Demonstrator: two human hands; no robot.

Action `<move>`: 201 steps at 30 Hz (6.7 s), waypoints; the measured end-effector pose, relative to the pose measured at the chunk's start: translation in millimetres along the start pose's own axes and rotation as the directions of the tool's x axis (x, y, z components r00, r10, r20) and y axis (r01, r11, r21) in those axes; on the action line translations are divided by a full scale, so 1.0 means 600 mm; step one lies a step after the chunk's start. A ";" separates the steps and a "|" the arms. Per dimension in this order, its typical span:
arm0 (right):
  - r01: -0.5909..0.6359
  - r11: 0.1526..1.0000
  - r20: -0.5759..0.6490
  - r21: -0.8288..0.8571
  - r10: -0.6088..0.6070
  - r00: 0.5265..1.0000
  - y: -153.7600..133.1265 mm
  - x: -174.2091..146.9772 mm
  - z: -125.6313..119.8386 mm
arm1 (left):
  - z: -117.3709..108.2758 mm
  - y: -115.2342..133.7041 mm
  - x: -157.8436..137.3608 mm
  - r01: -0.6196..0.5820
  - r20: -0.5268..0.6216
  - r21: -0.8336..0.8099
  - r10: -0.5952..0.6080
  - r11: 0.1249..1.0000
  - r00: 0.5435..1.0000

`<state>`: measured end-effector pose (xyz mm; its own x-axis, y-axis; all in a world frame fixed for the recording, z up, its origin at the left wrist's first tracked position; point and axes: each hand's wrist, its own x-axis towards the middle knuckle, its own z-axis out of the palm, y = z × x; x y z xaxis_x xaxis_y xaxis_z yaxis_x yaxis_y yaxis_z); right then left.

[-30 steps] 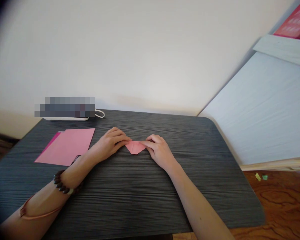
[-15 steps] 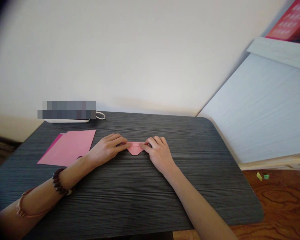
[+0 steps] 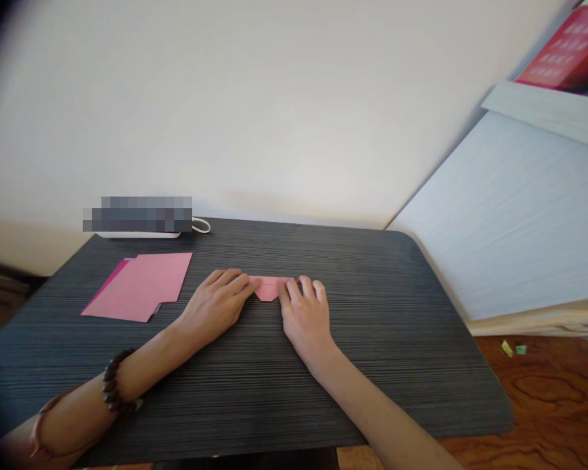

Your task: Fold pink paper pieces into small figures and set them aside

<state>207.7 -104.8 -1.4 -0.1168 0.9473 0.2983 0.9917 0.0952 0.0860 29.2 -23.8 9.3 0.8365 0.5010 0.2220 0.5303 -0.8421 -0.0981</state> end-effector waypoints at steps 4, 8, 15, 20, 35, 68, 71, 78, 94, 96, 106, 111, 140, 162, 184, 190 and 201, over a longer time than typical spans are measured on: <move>0.002 1.000 0.010 0.001 -0.002 1.000 -0.008 0.003 -0.001 | -0.004 0.013 0.003 0.042 0.015 0.016 -0.042 0.999 0.999; 0.029 1.000 0.015 0.002 -0.029 0.999 -0.009 0.007 -0.001 | -0.006 0.019 0.004 0.058 0.018 0.036 -0.059 0.998 0.998; 0.039 0.999 -0.027 -0.001 -0.039 0.999 -0.010 0.006 0.001 | -0.007 0.033 -0.001 0.118 -0.039 0.049 -0.116 0.992 0.993; 0.016 1.000 -0.042 -0.002 -0.016 0.999 -0.007 0.004 0.004 | -0.008 0.035 -0.006 0.183 -0.018 0.061 -0.182 0.981 0.983; -0.045 0.994 -0.020 0.099 0.048 0.999 0.002 -0.003 0.010 | -0.001 0.015 -0.007 0.178 -0.113 -0.047 -0.182 0.983 0.977; -0.178 0.808 0.083 0.562 0.159 0.984 0.038 0.030 0.018 | 0.028 -0.028 0.009 0.209 -0.067 -0.458 -0.268 0.864 0.961; -0.177 0.785 0.135 0.593 0.119 0.984 0.041 0.030 0.012 | 0.026 -0.028 0.009 0.152 -0.063 -0.507 -0.212 0.849 0.975; -0.176 0.771 0.162 0.612 0.096 0.982 0.043 0.028 0.006 | 0.023 -0.025 0.013 0.130 -0.033 -0.578 -0.182 0.806 0.983; -0.103 0.627 0.054 0.772 0.096 0.994 0.042 0.032 -0.003 | 0.002 -0.016 0.015 0.131 0.006 -0.737 -0.187 0.664 0.982; -0.028 0.682 -0.054 0.730 0.098 0.994 0.035 0.032 -0.008 | 0.004 -0.018 0.015 0.103 -0.039 -0.761 -0.203 0.641 0.978; 0.121 0.922 -0.158 0.369 -0.066 0.985 0.037 0.028 0.002 | 0.023 -0.039 0.006 -0.026 -0.240 -0.483 -0.104 0.875 0.965; 0.067 0.927 -0.078 0.369 -0.041 0.996 0.036 0.027 0.007 | 0.020 -0.040 0.002 0.002 -0.134 -0.385 -0.059 0.923 0.989; -0.226 0.876 0.055 0.427 0.225 0.973 0.027 0.031 0.024 | 0.018 -0.032 0.007 0.290 -0.018 -0.349 -0.316 0.891 0.949; -0.265 0.875 0.082 0.404 0.254 0.964 0.030 0.037 0.033 | 0.029 -0.031 0.012 0.406 0.016 -0.417 -0.441 0.813 0.898; -0.301 0.853 0.146 0.427 0.264 0.953 0.037 0.035 0.032 | 0.036 -0.034 0.011 0.494 0.060 -0.440 -0.524 0.750 0.849; -0.325 0.801 0.166 0.503 0.279 0.946 0.045 0.035 0.027 | 0.033 -0.036 0.014 0.496 0.092 -0.437 -0.511 0.750 0.855; -0.232 0.841 0.085 0.489 0.219 0.972 0.037 0.026 0.025 | 0.020 -0.029 0.009 0.300 0.006 -0.419 -0.328 0.857 0.945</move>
<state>228.9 -83.1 -9.2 0.1083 0.9676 0.2281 0.8867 0.0098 -0.4622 26.4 -4.2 0.6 0.6170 0.7507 0.2361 0.6479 -0.6549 0.3890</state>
